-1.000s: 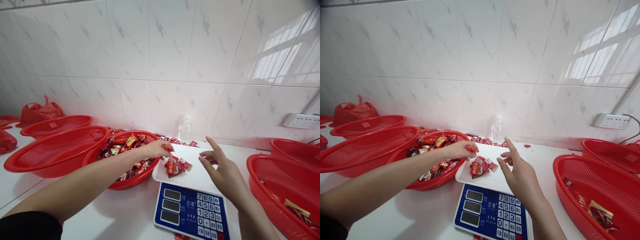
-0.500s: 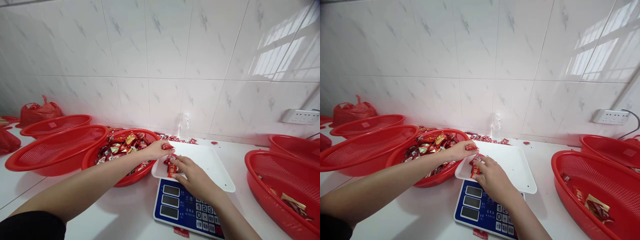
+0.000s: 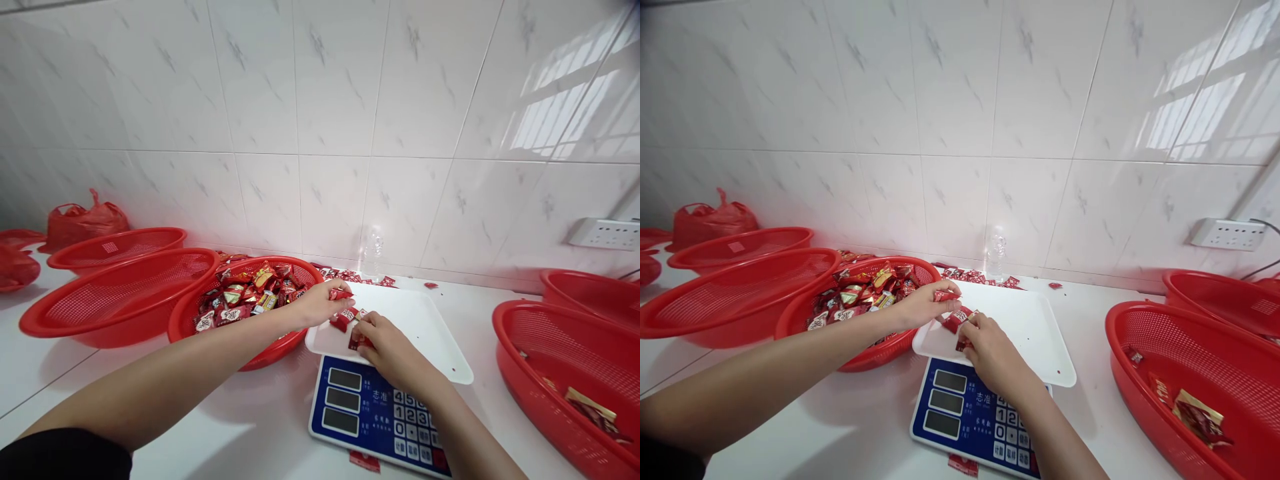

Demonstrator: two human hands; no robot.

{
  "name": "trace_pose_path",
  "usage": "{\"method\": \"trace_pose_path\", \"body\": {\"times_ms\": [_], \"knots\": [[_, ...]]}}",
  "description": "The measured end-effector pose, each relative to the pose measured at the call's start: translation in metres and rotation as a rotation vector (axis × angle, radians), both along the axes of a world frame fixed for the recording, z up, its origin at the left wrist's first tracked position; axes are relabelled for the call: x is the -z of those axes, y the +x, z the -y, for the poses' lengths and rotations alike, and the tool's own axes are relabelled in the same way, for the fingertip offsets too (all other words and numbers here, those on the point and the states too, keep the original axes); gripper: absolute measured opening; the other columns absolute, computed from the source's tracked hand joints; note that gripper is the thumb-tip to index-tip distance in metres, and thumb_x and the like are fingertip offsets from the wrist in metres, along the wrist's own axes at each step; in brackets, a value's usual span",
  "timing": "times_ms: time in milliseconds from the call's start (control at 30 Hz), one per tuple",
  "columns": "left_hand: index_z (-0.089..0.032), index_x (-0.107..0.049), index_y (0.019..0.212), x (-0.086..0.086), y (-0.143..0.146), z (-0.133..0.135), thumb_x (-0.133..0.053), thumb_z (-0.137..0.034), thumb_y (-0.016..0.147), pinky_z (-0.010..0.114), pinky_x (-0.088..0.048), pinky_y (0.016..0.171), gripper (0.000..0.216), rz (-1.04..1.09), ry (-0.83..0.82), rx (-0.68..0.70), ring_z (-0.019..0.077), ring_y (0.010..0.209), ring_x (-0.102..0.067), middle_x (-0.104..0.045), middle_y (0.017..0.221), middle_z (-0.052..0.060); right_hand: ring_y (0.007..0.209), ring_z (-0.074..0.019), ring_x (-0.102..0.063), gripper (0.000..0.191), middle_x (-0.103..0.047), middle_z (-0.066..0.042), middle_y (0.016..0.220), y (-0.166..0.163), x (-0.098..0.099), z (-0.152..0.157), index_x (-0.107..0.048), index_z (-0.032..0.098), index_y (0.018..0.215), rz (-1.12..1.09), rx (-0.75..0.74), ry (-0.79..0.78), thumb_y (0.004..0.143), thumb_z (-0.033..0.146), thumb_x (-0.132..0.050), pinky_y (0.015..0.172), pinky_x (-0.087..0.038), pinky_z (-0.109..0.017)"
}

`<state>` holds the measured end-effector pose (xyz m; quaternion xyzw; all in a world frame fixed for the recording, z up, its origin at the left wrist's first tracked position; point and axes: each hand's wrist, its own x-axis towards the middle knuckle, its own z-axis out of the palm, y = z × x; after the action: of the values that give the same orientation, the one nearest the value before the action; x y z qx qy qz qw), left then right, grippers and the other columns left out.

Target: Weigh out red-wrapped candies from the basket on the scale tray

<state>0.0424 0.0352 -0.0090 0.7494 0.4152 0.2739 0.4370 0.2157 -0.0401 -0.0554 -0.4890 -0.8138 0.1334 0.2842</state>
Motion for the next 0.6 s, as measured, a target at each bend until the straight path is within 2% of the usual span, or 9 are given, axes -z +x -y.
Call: {"method": "trace_pose_path", "body": {"times_ms": [67, 167, 267, 367, 500, 600], "knots": [[-0.019, -0.049, 0.105, -0.001, 0.001, 0.005, -0.068, -0.028, 0.07, 0.033, -0.053, 0.067, 0.041, 0.07, -0.201, 0.021, 0.0179, 0.076, -0.064, -0.064, 0.085, 0.003, 0.086, -0.0173, -0.053, 0.016, -0.055, -0.004, 0.092, 0.009, -0.003, -0.002, -0.059, 0.023, 0.086, -0.02, 0.036, 0.022, 0.082, 0.013, -0.047, 0.077, -0.044, -0.031], [-0.018, -0.045, 0.105, -0.004, 0.001, 0.012, -0.07, -0.014, 0.066, 0.033, -0.052, 0.079, 0.046, 0.177, -0.422, 0.062, 0.0165, 0.085, -0.064, -0.063, 0.095, 0.005, 0.087, -0.0193, -0.054, 0.014, -0.057, -0.005, 0.092, 0.025, -0.01, -0.005, -0.057, 0.022, 0.087, -0.064, 0.131, 0.067, 0.085, 0.018, -0.044, 0.077, -0.043, -0.035], [-0.016, -0.047, 0.1, -0.005, 0.002, 0.017, -0.066, -0.021, 0.074, 0.034, -0.05, 0.085, 0.032, 0.21, -0.509, 0.131, 0.017, 0.092, -0.062, -0.061, 0.104, 0.009, 0.089, -0.0203, -0.054, 0.014, -0.06, -0.004, 0.093, 0.038, -0.017, -0.005, -0.057, 0.023, 0.088, -0.104, 0.199, 0.101, 0.085, 0.02, -0.043, 0.077, -0.043, -0.036], [-0.015, -0.05, 0.099, -0.004, 0.004, 0.018, -0.06, -0.028, 0.08, 0.035, -0.05, 0.08, 0.025, 0.164, -0.459, 0.185, 0.0174, 0.089, -0.062, -0.061, 0.104, 0.01, 0.089, -0.0198, -0.055, 0.013, -0.061, -0.003, 0.092, 0.043, -0.022, -0.002, -0.057, 0.023, 0.088, -0.144, 0.232, 0.121, 0.085, 0.022, -0.044, 0.076, -0.043, -0.035], [-0.014, -0.05, 0.096, -0.002, 0.009, 0.02, -0.055, -0.025, 0.082, 0.032, -0.049, 0.072, 0.018, 0.022, -0.35, 0.189, 0.0182, 0.085, -0.062, -0.062, 0.095, 0.009, 0.09, -0.0181, -0.056, 0.011, -0.062, -0.001, 0.095, 0.044, -0.029, 0.005, -0.057, 0.025, 0.089, -0.196, 0.261, 0.133, 0.085, 0.023, -0.047, 0.076, -0.043, -0.033], [-0.016, -0.05, 0.096, 0.002, 0.012, 0.026, -0.054, -0.026, 0.082, 0.033, -0.049, 0.071, 0.019, -0.134, -0.15, 0.186, 0.02, 0.085, -0.062, -0.062, 0.09, 0.007, 0.089, -0.0173, -0.056, 0.011, -0.062, 0.0, 0.095, 0.044, -0.032, 0.009, -0.058, 0.026, 0.089, -0.214, 0.262, 0.145, 0.086, 0.023, -0.047, 0.075, -0.043, -0.032]]}}
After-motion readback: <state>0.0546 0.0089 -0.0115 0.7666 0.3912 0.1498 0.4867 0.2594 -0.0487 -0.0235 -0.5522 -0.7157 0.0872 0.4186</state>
